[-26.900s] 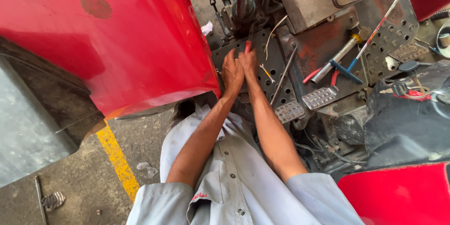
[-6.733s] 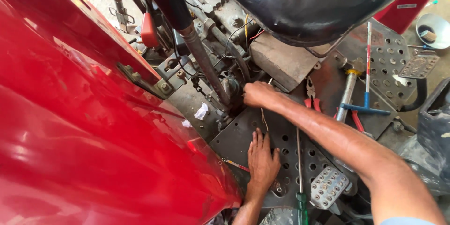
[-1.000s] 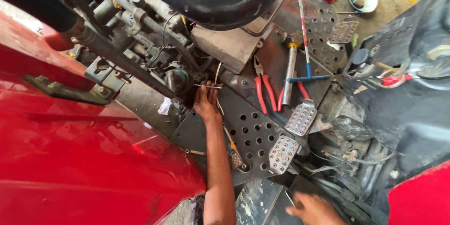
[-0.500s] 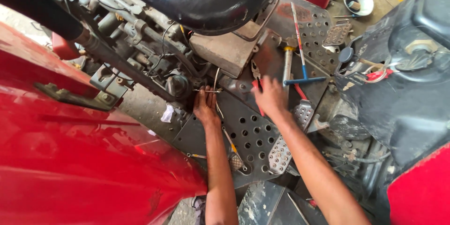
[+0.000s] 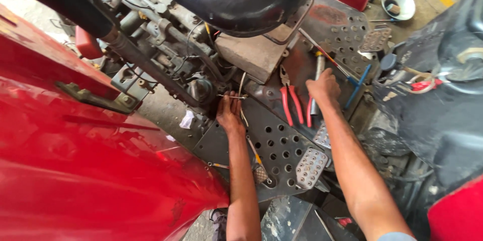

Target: The person works on the mechanical linkage of a red tractor, using a wrench to tighten a bolt on a lever assembly. They use pliers to adjust a wire and a hammer to tap the mechanism, repeatedly checking the movement of the lever.

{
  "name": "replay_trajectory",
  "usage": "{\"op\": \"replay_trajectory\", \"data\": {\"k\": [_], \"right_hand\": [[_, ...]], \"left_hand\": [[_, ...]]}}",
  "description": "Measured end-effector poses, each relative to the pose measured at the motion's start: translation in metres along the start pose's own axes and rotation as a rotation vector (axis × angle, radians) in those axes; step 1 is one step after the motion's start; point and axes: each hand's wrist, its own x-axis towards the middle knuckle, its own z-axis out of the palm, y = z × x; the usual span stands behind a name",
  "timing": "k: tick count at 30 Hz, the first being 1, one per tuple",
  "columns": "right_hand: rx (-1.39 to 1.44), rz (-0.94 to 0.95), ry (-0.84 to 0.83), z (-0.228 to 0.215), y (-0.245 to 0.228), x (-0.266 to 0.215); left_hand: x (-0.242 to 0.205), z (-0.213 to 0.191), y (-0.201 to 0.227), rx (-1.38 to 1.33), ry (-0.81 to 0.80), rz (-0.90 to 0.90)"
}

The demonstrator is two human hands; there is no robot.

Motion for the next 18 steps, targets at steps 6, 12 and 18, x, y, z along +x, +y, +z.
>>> {"op": "replay_trajectory", "data": {"k": [6, 12, 18], "right_hand": [[0.962, 0.130, -0.278, -0.027, 0.010, 0.013], [2.112, 0.497, -0.784, -0.077, 0.013, -0.021], [2.647, 0.643, -1.052, -0.101, -0.014, -0.104]], "left_hand": [[-0.003, 0.003, 0.004, -0.006, -0.008, -0.008], [-0.006, 0.006, 0.007, 0.002, -0.016, 0.008], [-0.010, 0.009, 0.008, 0.003, 0.030, 0.030]]}}
